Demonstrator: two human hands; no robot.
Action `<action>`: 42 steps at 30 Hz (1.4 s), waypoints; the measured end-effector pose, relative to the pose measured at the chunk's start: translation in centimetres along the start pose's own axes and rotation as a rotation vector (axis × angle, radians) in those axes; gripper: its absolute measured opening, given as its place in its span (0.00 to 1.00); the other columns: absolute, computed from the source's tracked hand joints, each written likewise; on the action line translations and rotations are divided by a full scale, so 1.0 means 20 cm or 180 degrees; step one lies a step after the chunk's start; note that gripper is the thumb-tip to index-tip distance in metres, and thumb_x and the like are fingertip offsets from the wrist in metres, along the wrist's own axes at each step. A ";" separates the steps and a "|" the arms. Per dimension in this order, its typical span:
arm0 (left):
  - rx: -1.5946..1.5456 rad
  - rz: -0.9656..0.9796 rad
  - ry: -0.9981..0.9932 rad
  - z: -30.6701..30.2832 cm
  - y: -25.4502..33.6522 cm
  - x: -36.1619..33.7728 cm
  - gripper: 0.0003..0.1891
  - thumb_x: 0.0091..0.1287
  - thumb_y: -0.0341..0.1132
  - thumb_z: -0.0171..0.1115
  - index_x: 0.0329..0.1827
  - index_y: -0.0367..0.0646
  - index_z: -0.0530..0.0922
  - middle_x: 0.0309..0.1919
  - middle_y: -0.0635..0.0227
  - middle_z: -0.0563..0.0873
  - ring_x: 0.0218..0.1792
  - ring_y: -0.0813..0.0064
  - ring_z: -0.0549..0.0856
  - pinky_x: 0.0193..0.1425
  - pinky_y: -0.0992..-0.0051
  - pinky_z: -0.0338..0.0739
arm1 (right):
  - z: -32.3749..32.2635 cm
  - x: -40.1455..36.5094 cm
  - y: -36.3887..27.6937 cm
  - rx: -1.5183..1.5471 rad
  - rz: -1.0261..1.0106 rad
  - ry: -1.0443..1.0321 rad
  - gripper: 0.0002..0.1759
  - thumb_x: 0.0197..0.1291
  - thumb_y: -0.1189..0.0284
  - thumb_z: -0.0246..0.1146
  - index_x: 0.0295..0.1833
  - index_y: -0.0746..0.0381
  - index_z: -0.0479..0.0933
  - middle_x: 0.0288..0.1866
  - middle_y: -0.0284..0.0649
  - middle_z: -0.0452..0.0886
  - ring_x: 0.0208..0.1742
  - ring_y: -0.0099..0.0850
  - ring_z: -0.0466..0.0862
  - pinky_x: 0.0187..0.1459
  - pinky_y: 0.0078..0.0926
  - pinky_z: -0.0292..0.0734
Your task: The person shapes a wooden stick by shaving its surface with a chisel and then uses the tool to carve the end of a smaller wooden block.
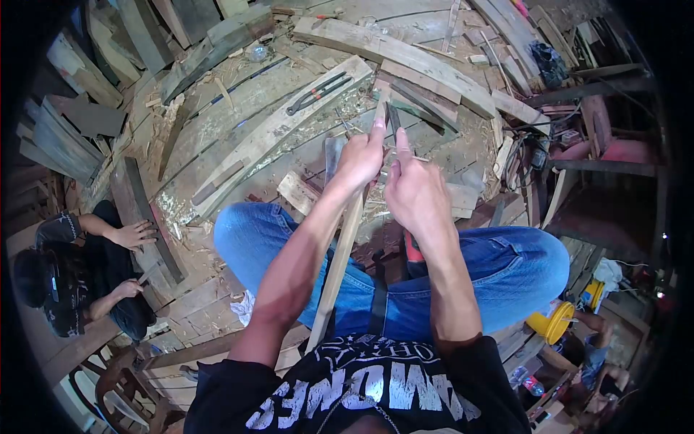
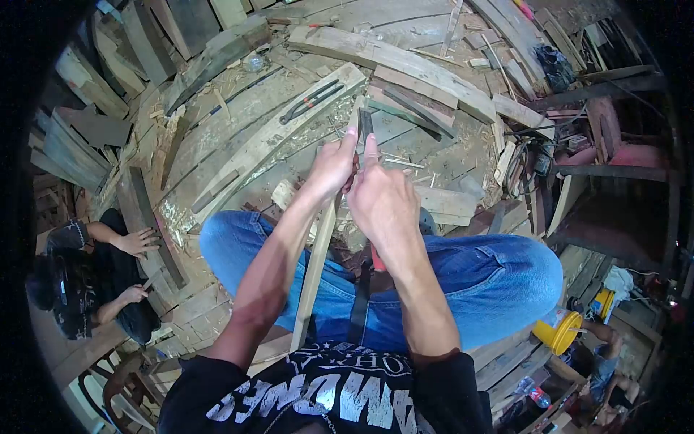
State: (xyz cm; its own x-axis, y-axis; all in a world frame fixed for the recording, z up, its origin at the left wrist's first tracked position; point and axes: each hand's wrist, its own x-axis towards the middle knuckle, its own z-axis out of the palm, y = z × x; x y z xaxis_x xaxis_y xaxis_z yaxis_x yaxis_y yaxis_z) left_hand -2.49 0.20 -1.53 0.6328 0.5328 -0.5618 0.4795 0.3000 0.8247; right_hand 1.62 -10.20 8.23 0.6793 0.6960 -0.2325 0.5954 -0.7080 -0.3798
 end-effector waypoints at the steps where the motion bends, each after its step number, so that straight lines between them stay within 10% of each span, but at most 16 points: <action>1: 0.0193 0.0017 0.0074 0.00 0.00 0.01 0.39 0.72 0.63 0.40 0.24 0.32 0.80 0.17 0.54 0.81 0.20 0.59 0.83 0.26 0.61 0.76 | 0.02 0.01 0.00 0.0083 0.0011 0.0038 0.27 0.62 0.70 0.54 0.68 0.64 0.69 0.29 0.62 0.81 0.34 0.57 0.84 0.44 0.52 0.78; 7: 0.0698 0.0471 0.0097 0.03 -0.04 -0.02 0.40 0.72 0.64 0.35 0.36 0.31 0.82 0.26 0.45 0.85 0.34 0.42 0.83 0.46 0.54 0.76 | 0.08 0.12 0.02 0.0288 0.0016 0.0369 0.26 0.62 0.70 0.53 0.65 0.66 0.71 0.31 0.61 0.81 0.35 0.57 0.84 0.44 0.51 0.78; 13: -0.0642 -0.0176 -0.0405 -0.02 0.01 -0.08 0.33 0.74 0.60 0.41 0.22 0.39 0.72 0.10 0.70 0.68 0.09 0.77 0.70 0.14 0.72 0.64 | 0.01 0.22 0.08 0.0681 0.0351 0.0414 0.28 0.64 0.69 0.50 0.70 0.62 0.67 0.30 0.60 0.81 0.35 0.53 0.85 0.42 0.47 0.78; 18: -0.0949 -0.0282 -0.0497 -0.04 0.04 -0.07 0.30 0.74 0.60 0.42 0.26 0.41 0.70 0.11 0.76 0.65 0.09 0.80 0.66 0.12 0.75 0.62 | -0.05 0.14 0.07 0.0780 0.0353 0.0278 0.28 0.62 0.70 0.52 0.69 0.66 0.67 0.33 0.60 0.82 0.38 0.55 0.84 0.45 0.47 0.78; 20: -0.0781 -0.0293 -0.0477 -0.04 0.06 -0.09 0.30 0.74 0.61 0.42 0.25 0.42 0.70 0.12 0.76 0.67 0.10 0.80 0.66 0.12 0.75 0.62 | 0.01 0.09 0.10 0.0820 -0.0069 0.0292 0.27 0.64 0.71 0.52 0.70 0.58 0.67 0.24 0.58 0.80 0.24 0.44 0.85 0.38 0.42 0.80; 42: -0.0513 0.0059 -0.0124 0.00 0.04 -0.07 0.29 0.75 0.55 0.45 0.23 0.38 0.73 0.13 0.71 0.72 0.13 0.77 0.72 0.16 0.71 0.65 | 0.02 0.05 0.06 0.0790 -0.0028 0.0111 0.28 0.62 0.72 0.53 0.70 0.60 0.67 0.32 0.64 0.80 0.39 0.58 0.82 0.48 0.48 0.76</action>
State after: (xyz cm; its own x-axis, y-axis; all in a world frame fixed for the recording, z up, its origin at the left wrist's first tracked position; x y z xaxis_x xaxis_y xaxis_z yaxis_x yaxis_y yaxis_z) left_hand -3.03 -0.23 -0.17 0.6653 0.5093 -0.5459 0.3656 0.4152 0.8330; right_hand 2.90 -10.36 7.26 0.6915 0.6945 -0.1987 0.4807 -0.6478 -0.5910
